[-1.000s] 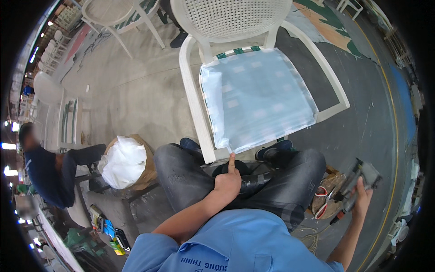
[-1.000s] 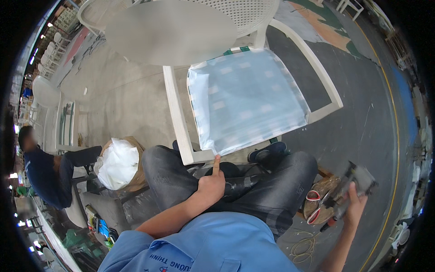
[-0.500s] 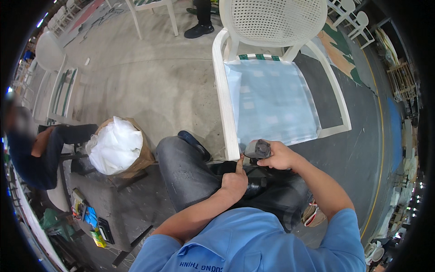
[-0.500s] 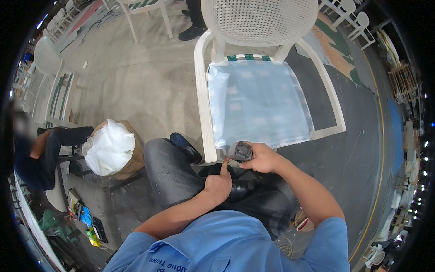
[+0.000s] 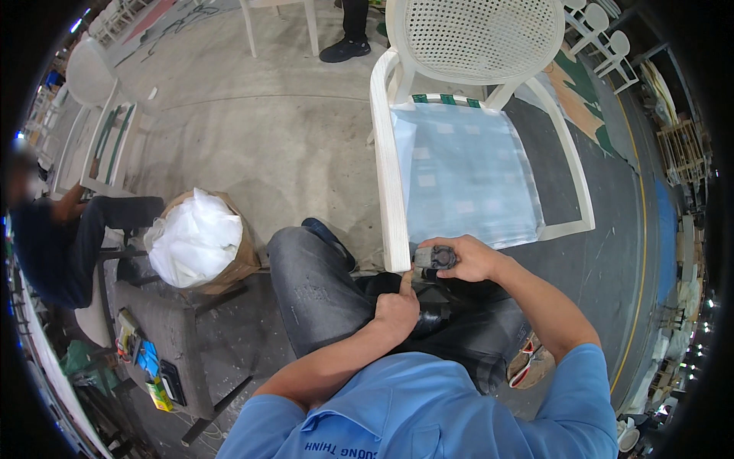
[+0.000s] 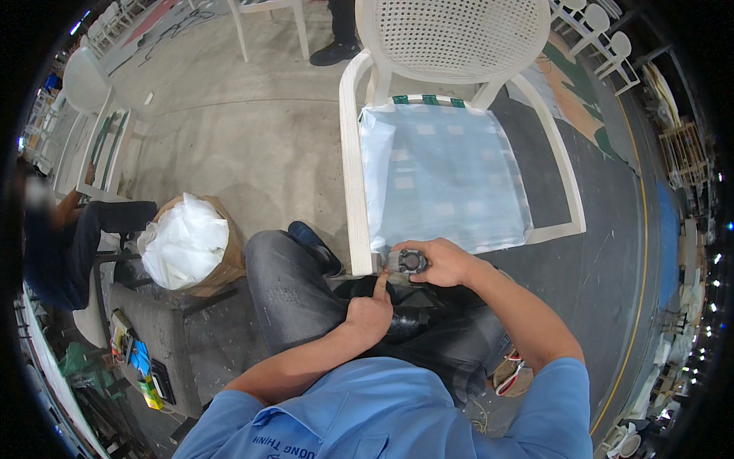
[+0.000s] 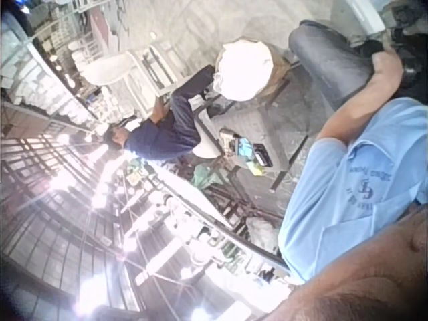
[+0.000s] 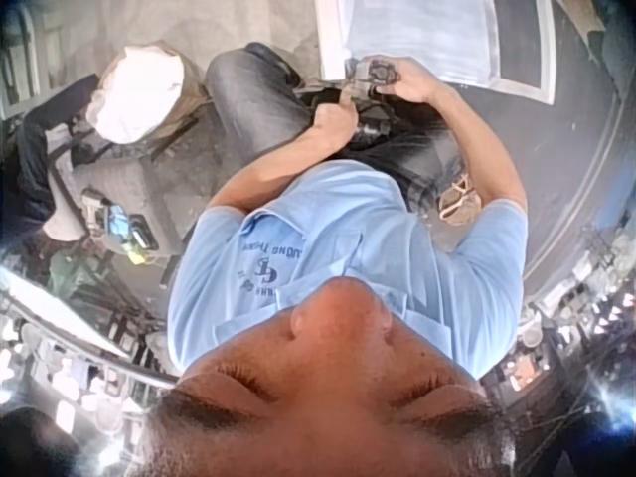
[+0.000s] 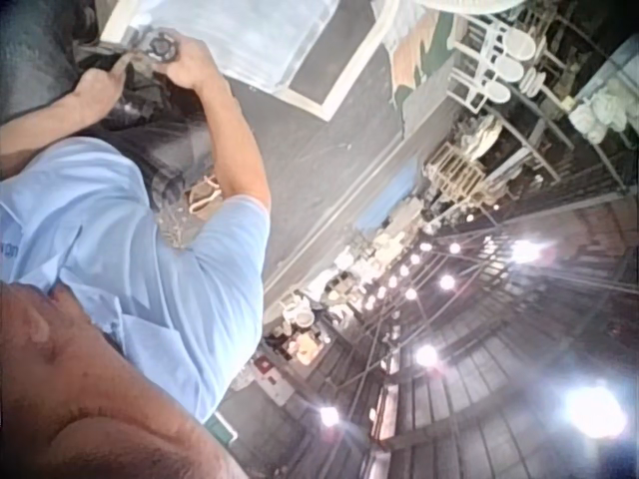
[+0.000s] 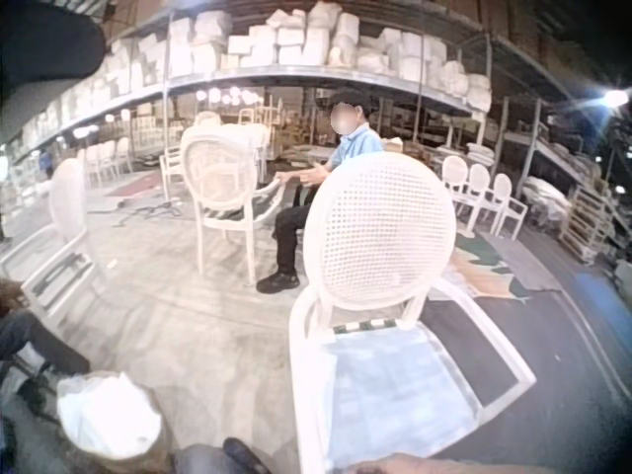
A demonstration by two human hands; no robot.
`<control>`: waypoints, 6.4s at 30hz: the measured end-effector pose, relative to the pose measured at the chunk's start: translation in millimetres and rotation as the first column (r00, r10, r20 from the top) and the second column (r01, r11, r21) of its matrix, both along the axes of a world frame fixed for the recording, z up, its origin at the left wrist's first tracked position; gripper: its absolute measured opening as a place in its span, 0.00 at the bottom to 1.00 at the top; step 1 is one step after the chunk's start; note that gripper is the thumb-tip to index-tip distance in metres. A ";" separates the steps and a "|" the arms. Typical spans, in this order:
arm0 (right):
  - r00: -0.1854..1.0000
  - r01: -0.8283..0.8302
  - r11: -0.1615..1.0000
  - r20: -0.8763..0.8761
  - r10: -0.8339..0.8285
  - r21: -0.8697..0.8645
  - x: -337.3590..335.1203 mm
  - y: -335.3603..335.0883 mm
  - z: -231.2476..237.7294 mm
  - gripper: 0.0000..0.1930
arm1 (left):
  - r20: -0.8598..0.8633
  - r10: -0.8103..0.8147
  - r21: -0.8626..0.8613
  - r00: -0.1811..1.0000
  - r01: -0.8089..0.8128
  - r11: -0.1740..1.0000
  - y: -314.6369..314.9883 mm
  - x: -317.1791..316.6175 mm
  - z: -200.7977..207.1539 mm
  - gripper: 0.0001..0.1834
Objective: The person places a light blue fabric over the seat of a white plastic chair and secures it using a staple gun. The person repeatedly staples the fabric along the edges of the seat frame, adjusts the fabric, and repositions the chair to access different sides.
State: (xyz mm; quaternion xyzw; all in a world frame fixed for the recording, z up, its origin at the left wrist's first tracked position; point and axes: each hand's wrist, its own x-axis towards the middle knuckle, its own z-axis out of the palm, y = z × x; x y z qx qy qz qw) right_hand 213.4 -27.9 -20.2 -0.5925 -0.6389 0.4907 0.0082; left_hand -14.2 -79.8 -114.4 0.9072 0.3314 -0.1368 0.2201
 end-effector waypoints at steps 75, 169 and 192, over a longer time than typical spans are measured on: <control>0.209 0.867 0.343 -0.361 -0.909 -0.361 68.5 -129.9 30.7 0.13 | 0.539 -0.314 0.311 0.781 0.161 0.937 67.6 110.0 -25.9 0.05; 0.063 0.981 0.086 -0.137 -0.989 -0.171 73.9 -131.0 16.8 0.22 | 0.568 -0.239 0.193 0.788 0.154 0.969 48.9 115.2 -26.8 0.29; 0.210 0.949 0.233 -0.128 -0.969 -0.211 98.4 -108.3 -2.1 0.17 | 0.507 -0.362 0.307 0.782 0.229 0.924 55.2 159.6 -35.0 0.34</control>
